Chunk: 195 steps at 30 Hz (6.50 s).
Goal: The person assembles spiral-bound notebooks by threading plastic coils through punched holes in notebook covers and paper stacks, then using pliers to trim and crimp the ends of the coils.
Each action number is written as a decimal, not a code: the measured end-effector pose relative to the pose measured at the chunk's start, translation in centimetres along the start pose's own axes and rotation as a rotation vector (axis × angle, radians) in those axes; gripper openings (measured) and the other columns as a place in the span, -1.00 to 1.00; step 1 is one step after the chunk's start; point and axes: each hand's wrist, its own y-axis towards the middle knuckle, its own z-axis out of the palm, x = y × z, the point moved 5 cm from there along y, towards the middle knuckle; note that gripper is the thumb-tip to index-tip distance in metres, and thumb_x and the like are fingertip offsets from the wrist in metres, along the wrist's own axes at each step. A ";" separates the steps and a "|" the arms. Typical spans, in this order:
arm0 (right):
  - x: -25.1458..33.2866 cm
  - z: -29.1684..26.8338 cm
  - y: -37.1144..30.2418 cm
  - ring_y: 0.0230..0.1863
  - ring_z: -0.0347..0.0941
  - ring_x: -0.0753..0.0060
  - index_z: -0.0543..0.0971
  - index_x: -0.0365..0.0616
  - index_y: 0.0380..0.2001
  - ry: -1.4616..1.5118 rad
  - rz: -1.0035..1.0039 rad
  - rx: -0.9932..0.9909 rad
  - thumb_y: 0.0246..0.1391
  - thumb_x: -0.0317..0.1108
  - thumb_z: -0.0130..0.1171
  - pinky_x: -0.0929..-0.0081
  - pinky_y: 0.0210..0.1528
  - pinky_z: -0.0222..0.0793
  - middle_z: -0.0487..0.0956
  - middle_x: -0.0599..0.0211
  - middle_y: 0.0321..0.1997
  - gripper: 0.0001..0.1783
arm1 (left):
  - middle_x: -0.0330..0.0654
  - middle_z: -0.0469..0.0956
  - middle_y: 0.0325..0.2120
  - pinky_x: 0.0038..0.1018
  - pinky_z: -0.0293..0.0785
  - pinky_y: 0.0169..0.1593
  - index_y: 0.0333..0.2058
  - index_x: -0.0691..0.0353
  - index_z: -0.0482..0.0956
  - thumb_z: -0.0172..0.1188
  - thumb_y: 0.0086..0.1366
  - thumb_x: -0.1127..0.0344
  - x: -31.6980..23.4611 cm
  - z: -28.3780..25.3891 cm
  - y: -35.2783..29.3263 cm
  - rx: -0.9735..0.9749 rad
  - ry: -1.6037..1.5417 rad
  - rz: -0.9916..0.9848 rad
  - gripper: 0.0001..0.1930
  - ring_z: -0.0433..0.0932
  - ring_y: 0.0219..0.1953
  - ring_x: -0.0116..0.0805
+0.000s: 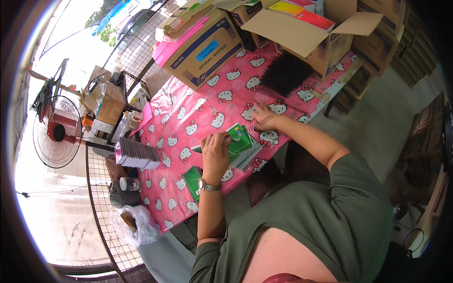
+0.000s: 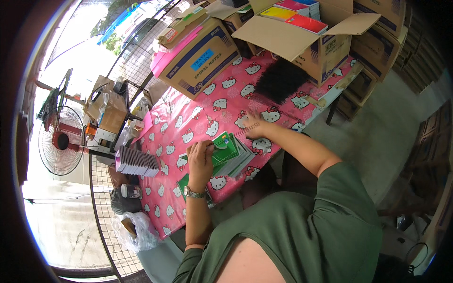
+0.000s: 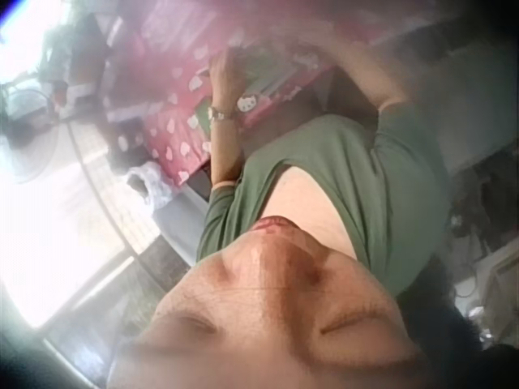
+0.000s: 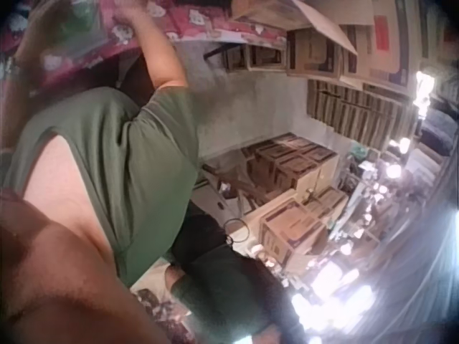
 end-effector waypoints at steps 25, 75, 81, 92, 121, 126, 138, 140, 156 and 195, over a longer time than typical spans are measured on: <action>9.3 -13.8 -2.2 -0.11 0.49 0.62 0.54 -0.16 0.02 1.142 -0.604 0.676 0.05 -0.21 0.31 0.60 -0.02 0.39 0.58 0.41 -0.11 -0.52 | -0.05 0.48 -0.23 -0.14 0.32 0.06 -0.22 0.24 0.54 0.33 0.07 0.34 1.6 -1.4 0.0 -0.189 -0.051 -0.111 -0.71 0.40 -0.07 0.02; -4.5 4.3 -10.7 0.44 0.08 -0.13 0.20 -0.21 0.36 -0.072 0.088 -0.216 0.07 -0.06 0.31 0.06 0.45 0.03 0.15 -0.12 0.44 -0.12 | -0.24 0.53 -0.42 -0.54 0.66 -0.42 -0.19 0.36 0.53 0.21 0.37 0.38 5.4 -0.7 -4.4 -0.445 -0.485 -0.545 -0.84 0.53 -0.44 -0.57; -7.0 3.7 -12.0 0.16 0.36 -0.05 0.48 -0.29 0.13 0.092 0.003 -0.412 0.10 -0.28 0.25 0.15 0.26 0.26 0.50 0.05 0.12 -0.46 | -0.22 0.50 -0.50 -0.53 0.61 -0.54 -0.27 0.35 0.50 0.23 0.35 0.33 5.2 -0.9 -2.4 -0.433 -0.416 -0.513 -0.81 0.50 -0.52 -0.58; 5.9 -7.7 -10.6 0.15 0.45 0.08 0.54 -0.24 0.06 0.730 -0.221 -0.743 0.11 -0.32 0.27 0.28 0.23 0.32 0.56 0.08 0.10 -0.56 | -0.31 0.37 -0.65 -0.55 0.58 -0.61 -0.38 0.34 0.42 0.23 0.36 0.32 6.7 -0.8 -2.5 -0.384 -0.469 -0.605 -0.76 0.38 -0.62 -0.63; 16.4 -11.2 -8.9 0.07 0.46 0.04 0.56 -0.30 0.01 0.426 -0.622 -0.477 -0.05 -0.24 0.39 0.22 0.16 0.40 0.55 0.06 0.02 -0.44 | -0.14 0.55 -0.46 -0.48 0.57 -0.49 -0.29 0.37 0.49 0.15 0.20 0.63 6.8 -0.7 -3.2 -0.414 -0.246 -0.415 -0.89 0.60 -0.50 -0.36; 16.5 -11.4 -8.9 0.06 0.46 0.07 0.57 -0.32 -0.01 0.350 -0.646 -0.480 -0.03 -0.26 0.37 0.23 0.13 0.41 0.56 0.07 0.00 -0.48 | -0.14 0.56 -0.45 -0.51 0.58 -0.48 -0.30 0.40 0.55 0.19 0.22 0.61 5.0 -1.2 -3.2 -0.534 -0.375 -0.394 -0.93 0.60 -0.48 -0.39; 13.6 -10.0 -9.6 -0.03 0.51 0.32 0.60 -0.23 -0.04 0.835 -0.434 -0.177 0.05 -0.32 0.32 0.40 0.04 0.41 0.57 0.21 -0.09 -0.60 | -0.12 0.62 -0.31 -0.47 0.69 -0.35 -0.18 0.41 0.61 0.21 0.28 0.58 4.3 -1.9 -6.9 -0.769 -0.255 -0.314 -0.85 0.64 -0.32 -0.40; 9.7 -10.0 -10.1 -0.02 0.53 0.15 0.63 -0.19 -0.10 0.807 -0.337 -0.423 -0.03 -0.26 0.37 0.32 0.05 0.42 0.59 0.12 -0.10 -0.60 | -0.09 0.60 -0.29 -0.45 0.73 -0.38 -0.18 0.43 0.54 0.15 0.38 0.45 8.4 -1.9 -11.1 -1.007 -0.758 -0.551 -0.86 0.63 -0.31 -0.38; -11.9 -1.0 -6.2 -0.02 0.44 -0.04 0.55 -0.14 -0.13 -0.098 0.232 -0.557 0.01 -0.23 0.34 0.09 0.02 0.41 0.51 0.08 -0.13 -0.63 | 0.09 0.57 -0.07 -0.13 0.43 0.03 -0.09 0.23 0.60 0.25 0.14 0.29 15.3 -0.9 -25.8 -0.492 0.343 -1.196 -0.66 0.53 -0.04 0.05; 5.4 -10.9 -10.1 -0.22 0.59 0.20 0.57 -0.32 -0.05 0.759 -0.203 -0.507 0.22 -0.40 0.13 0.39 -0.14 0.46 0.64 0.01 -0.16 -0.71 | -0.19 0.67 -0.18 -0.29 0.59 -0.13 -0.13 0.08 0.69 0.30 0.19 0.26 -0.4 0.1 -0.4 0.348 0.004 0.058 -0.74 0.67 -0.23 -0.16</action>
